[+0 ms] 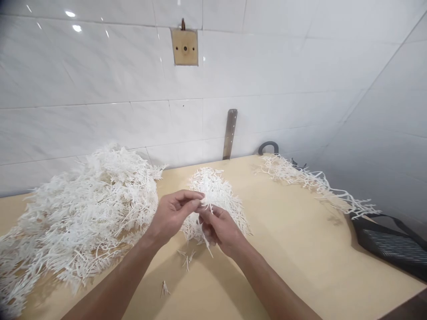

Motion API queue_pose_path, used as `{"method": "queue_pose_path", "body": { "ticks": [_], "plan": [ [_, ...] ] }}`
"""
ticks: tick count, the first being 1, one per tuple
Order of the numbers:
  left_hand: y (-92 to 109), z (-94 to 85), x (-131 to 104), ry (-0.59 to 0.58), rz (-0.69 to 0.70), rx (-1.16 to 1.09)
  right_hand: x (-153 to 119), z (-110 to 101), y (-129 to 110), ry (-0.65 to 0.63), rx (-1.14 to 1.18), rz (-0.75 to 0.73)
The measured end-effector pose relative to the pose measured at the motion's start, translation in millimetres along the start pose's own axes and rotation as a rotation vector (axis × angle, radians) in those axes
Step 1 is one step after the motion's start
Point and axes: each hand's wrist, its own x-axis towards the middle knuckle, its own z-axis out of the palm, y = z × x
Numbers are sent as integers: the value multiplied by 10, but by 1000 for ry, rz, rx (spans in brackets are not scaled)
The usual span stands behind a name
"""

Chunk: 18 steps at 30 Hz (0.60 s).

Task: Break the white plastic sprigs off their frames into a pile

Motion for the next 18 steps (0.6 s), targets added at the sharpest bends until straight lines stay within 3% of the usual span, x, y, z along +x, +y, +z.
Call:
{"method": "queue_pose_path", "body": {
  "ticks": [4,5,8,10,12,14,18],
  "plan": [
    [-12,-318,-205,88,-42,296,-36,-129,-110,94,40,15],
    [-25,-405,-293,58,-78,431,-35,-164,-124,120,59,7],
    [-96,-629,-630,-189,-247,797,-8,-262,-138,152,127,-42],
    [-167,-714,-874,-375,-404,902,16,-308,-140,137,159,-54],
    [-243,-726,-1072,-468,-504,923,33,-327,-143,134,172,-43],
    [-308,-671,-1176,-475,-521,866,35,-313,-141,139,177,-27],
    [-382,-462,-1095,-451,-470,790,16,-219,-99,82,156,-36]
  ]
}}
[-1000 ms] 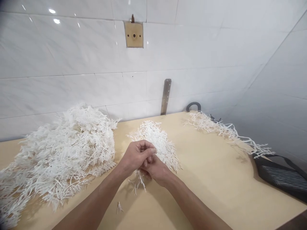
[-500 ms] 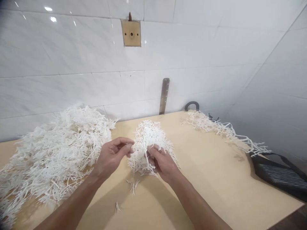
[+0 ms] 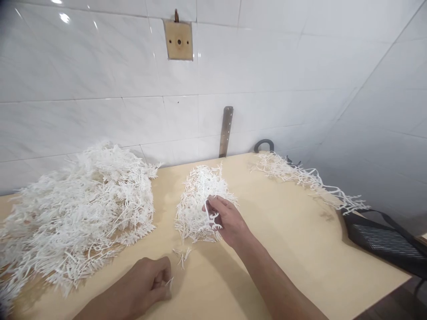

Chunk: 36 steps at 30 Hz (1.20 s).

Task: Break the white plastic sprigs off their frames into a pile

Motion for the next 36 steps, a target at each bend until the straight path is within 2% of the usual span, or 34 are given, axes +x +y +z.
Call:
{"method": "queue_pose_path", "body": {
  "ticks": [3,6,7,10,13,16,20,23,25,27,30,31,33,36],
  "plan": [
    [135,27,203,16,75,-31,31,14,32,-14,-72,-7],
    [244,55,411,74,155,21,151,-140,-75,48,-87,-76],
    [274,63,474,105,179,51,197,-238,-152,89,-49,-115],
    [342,76,621,168,191,117,295,-616,-427,413,132,-344],
    [354,72,678,203,230,113,309,-954,-568,540,154,-370],
    [317,47,656,203,252,81,309,-1097,-477,631,132,-332],
    [249,-23,567,202,247,79,345,-971,-248,624,88,-286],
    [172,-82,491,270,239,96,346,-780,-119,594,76,-273],
    [97,-133,451,387,230,135,343,-683,-47,582,68,-274],
    [12,-209,421,553,226,217,351,-630,18,600,14,-307],
    [-101,-389,404,817,282,366,372,-603,82,588,-41,-350],
    [-132,-463,409,867,276,424,375,-601,90,587,-46,-364],
    [-188,-615,437,944,209,521,372,-605,92,589,-45,-393],
    [-272,-806,507,953,-29,596,352,-613,86,600,-56,-433]
  ]
}}
